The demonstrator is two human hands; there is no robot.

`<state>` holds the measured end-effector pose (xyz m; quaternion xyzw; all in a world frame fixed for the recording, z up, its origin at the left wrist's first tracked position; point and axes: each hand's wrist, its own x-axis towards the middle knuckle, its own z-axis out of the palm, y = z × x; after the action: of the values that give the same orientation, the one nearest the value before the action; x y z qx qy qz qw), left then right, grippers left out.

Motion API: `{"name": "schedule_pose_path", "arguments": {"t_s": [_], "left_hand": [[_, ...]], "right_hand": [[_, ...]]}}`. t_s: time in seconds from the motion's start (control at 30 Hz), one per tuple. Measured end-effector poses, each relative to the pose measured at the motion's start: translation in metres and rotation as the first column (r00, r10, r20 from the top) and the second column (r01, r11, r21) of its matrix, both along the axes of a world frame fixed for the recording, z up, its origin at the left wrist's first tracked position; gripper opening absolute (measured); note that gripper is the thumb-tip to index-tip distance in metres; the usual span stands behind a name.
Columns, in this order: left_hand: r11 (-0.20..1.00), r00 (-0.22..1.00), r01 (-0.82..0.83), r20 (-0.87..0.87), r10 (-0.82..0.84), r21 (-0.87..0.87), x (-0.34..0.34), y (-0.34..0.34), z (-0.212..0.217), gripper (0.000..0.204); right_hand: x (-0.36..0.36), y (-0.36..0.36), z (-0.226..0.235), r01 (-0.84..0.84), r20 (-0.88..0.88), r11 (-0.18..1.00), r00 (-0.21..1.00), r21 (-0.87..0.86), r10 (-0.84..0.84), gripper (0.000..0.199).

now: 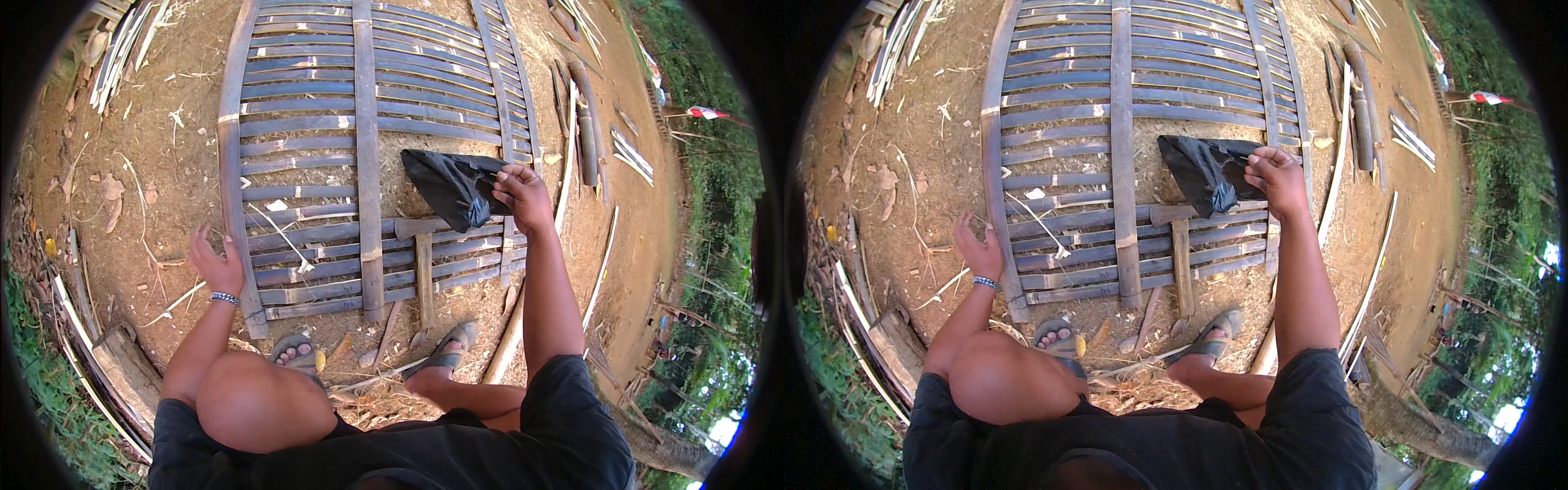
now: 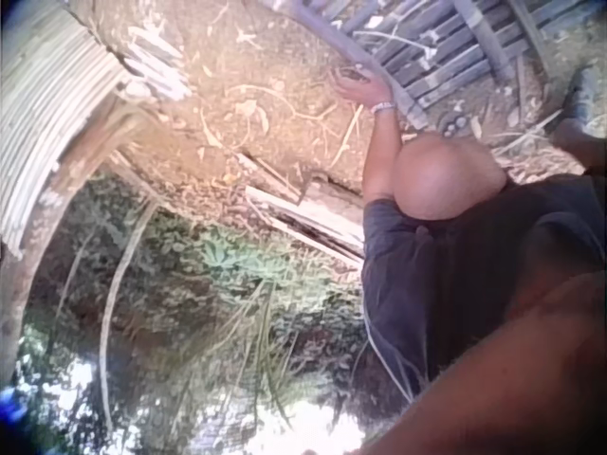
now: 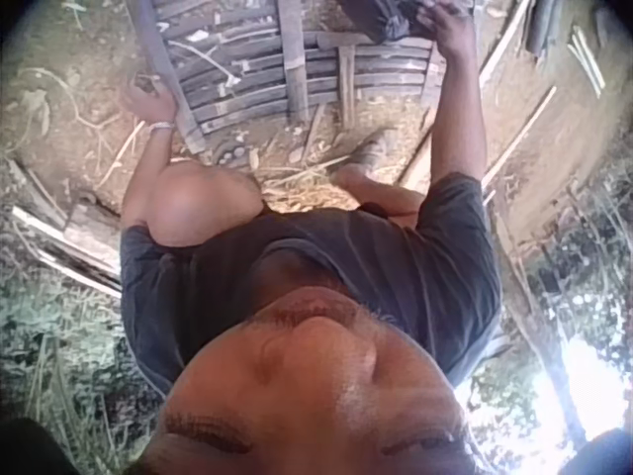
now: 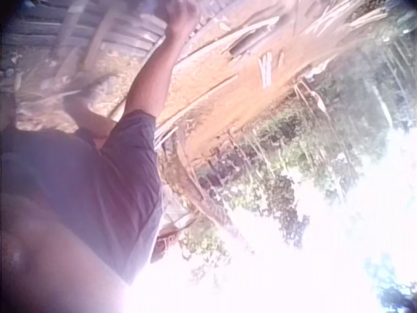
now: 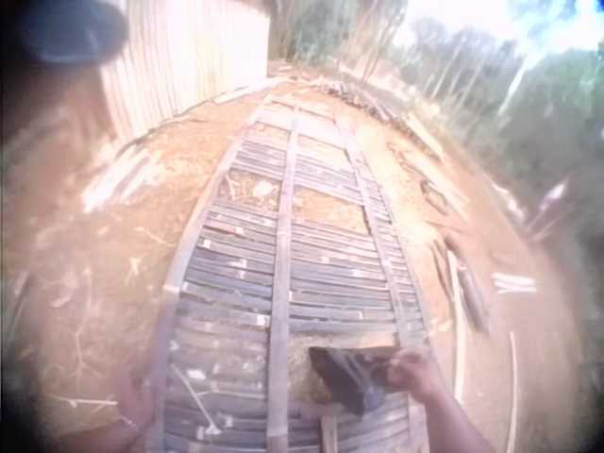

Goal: The person assembles a bamboo panel by aligning bamboo slats onto crossbeams and hammering them into place using a small mallet.

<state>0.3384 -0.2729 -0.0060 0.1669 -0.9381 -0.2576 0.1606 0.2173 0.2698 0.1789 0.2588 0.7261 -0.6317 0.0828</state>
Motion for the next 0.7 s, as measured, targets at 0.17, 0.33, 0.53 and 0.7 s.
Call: {"name": "schedule_pose_path", "arguments": {"t_s": [0.17, 0.33, 0.53, 0.7], "left_hand": [[0.984, 0.979, 0.114, -0.181, -0.088, 0.135, -0.020, 0.001, 0.032, 0.043], [0.709, 0.774, 0.632, -0.297, -0.560, 0.313, -0.031, 0.026, 0.105, 0.020], [0.548, 0.729, 0.630, -0.177, -0.661, 0.550, 0.007, 0.043, 0.101, 0.018], [0.533, 0.751, 0.517, -0.055, -0.658, 0.670, 0.037, 0.033, 0.087, 0.014]], "right_hand": [[0.000, -0.056, 0.040, -0.119, -0.185, 0.985, 0.972, 0.127, 0.142, 0.012], [0.038, -0.199, 0.045, -0.479, -0.064, 0.838, 0.857, 0.261, 0.511, 0.010], [0.074, -0.291, -0.028, -0.740, 0.103, 0.669, 0.672, 0.068, 0.733, 0.015], [0.096, -0.307, -0.048, -0.753, 0.154, 0.655, 0.642, -0.057, 0.751, 0.012]]}}
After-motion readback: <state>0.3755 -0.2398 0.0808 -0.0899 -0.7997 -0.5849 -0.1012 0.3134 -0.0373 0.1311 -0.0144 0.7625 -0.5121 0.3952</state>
